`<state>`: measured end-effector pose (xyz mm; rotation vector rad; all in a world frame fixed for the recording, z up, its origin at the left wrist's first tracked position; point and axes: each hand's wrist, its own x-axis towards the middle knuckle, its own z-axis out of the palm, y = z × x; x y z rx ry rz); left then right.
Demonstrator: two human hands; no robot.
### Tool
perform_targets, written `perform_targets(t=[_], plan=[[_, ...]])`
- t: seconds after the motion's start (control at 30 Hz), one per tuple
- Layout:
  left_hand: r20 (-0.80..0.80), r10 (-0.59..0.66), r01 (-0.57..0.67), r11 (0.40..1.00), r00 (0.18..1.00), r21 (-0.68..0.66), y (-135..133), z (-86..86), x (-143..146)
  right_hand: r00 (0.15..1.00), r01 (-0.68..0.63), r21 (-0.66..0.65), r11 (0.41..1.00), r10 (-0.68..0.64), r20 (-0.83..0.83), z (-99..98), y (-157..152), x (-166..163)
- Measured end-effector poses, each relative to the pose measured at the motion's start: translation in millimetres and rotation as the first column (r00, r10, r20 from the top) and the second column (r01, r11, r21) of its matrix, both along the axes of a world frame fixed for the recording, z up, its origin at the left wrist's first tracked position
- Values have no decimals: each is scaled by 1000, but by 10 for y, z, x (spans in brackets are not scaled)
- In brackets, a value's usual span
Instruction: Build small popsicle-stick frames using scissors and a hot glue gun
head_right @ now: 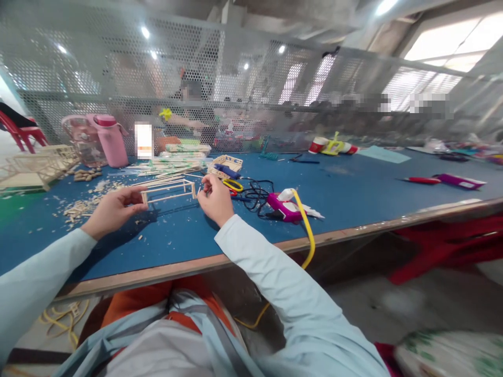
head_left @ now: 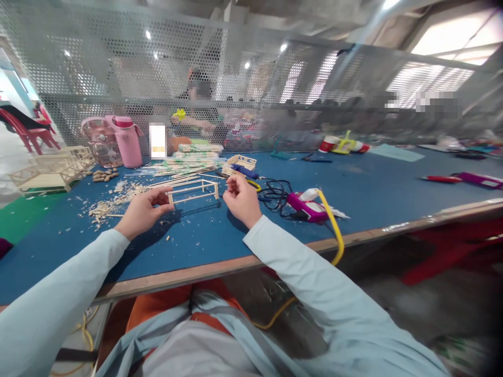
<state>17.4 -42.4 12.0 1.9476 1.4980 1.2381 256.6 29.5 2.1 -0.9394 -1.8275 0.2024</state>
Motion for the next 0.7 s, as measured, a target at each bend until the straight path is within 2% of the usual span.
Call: perform_targets(t=[0.03,0.1,0.2,0.33,0.43,0.7], plan=[[30,-16,16,1000,999,-8,6,1,4,998,-19,121,992,12,54,11,-65,-34],[92,-38,41,999,995,-22,10,11,18,966,-151,305,940,75,248,36,-196,-140],[163,-52,57,998,985,-28,3,32,41,874,-263,411,873,36,484,68,-311,-344],[173,-49,55,998,984,-28,-6,43,47,802,-243,409,880,-55,595,87,-301,-540],[158,-60,63,998,986,-17,2,26,39,790,-208,397,894,-85,607,78,-274,-590],[119,-76,76,997,990,11,24,-27,23,759,-201,323,925,-61,648,73,-274,-609]])
